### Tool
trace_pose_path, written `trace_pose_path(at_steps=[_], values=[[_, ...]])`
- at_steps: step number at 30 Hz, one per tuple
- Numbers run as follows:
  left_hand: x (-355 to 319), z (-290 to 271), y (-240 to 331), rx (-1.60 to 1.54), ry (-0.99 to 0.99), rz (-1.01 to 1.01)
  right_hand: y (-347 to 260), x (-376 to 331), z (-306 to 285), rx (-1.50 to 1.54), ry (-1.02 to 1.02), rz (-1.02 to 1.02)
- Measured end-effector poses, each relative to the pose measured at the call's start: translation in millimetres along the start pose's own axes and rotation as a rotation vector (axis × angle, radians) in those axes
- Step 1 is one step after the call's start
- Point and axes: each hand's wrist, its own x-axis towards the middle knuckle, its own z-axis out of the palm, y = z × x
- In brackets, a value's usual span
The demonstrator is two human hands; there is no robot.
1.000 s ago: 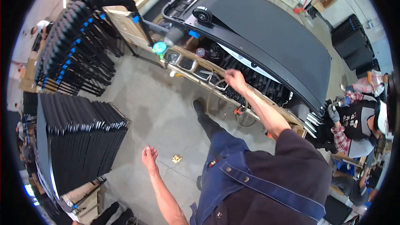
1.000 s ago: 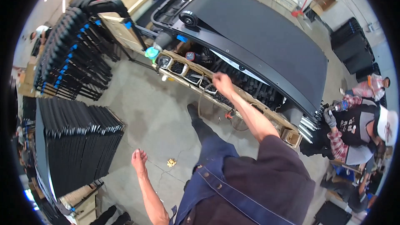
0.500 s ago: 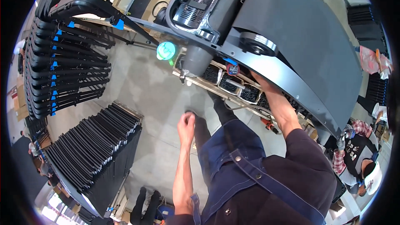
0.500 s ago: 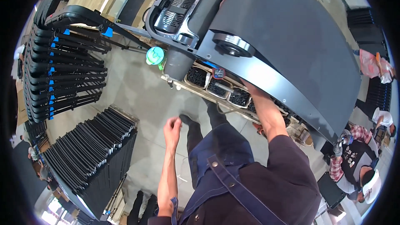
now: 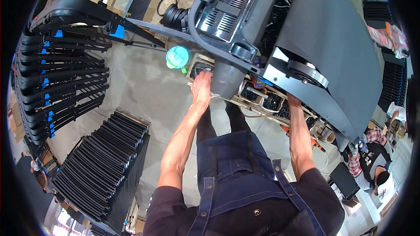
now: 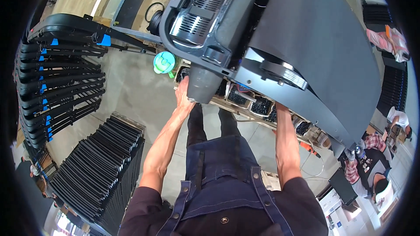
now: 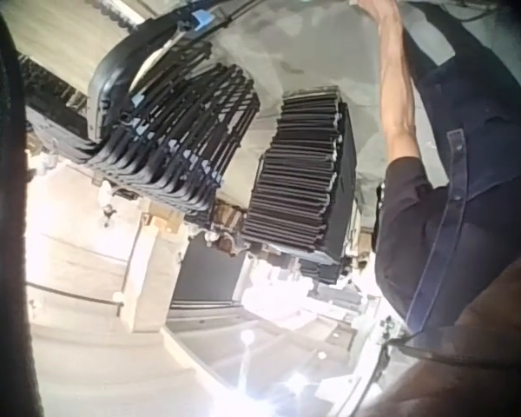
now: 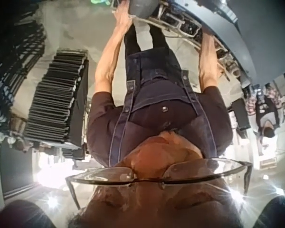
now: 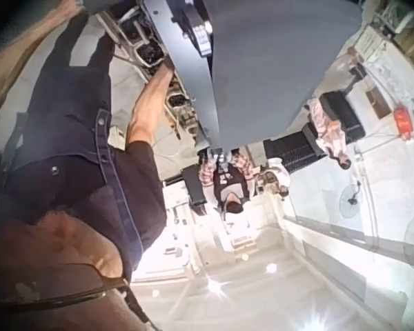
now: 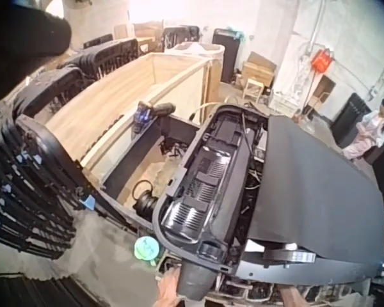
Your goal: Assembling the side and rear components of a treadmill using power tools on a factory floor.
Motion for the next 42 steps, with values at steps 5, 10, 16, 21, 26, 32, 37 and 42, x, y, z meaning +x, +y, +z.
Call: trace_pose_path(at_steps=[5,10,16,21,26,32,37,42], values=[[26.9,-20.9,-21.0,0.204,0.237,0.127,53.3,-12.0,-10.5,-0.119,0.057,-0.007],[42.3,0.7,-50.7,0.402,0.108,0.235,36.2,30.2,20.8,-0.214,0.139,-0.04],[32.5,-2.0,-46.7,0.014,0.192,0.33,-13.8,-10.6,18.9,-0.376,0.221,0.013],[-17.4,-22.4,-31.1,-0.183,0.114,0.309,-155.8,-20.8,-58.2,0.89,0.186,0.824],[-35.3,42.0,4.7,-0.304,0.197,0.346,-169.1,-30.5,-76.5,0.888,0.142,0.885],[-30.0,62.7,-2.6,-0.427,0.101,0.301,-178.9,-40.8,-95.5,0.89,-0.004,0.88],[-30.4,6.8,16.0,-0.398,0.142,0.421,-178.9,-66.3,-119.7,0.902,-0.03,0.914],[-2.3,-1.5,-41.5,0.036,-0.022,0.372,-186.2,-88.3,-140.8,0.913,-0.098,0.963]])
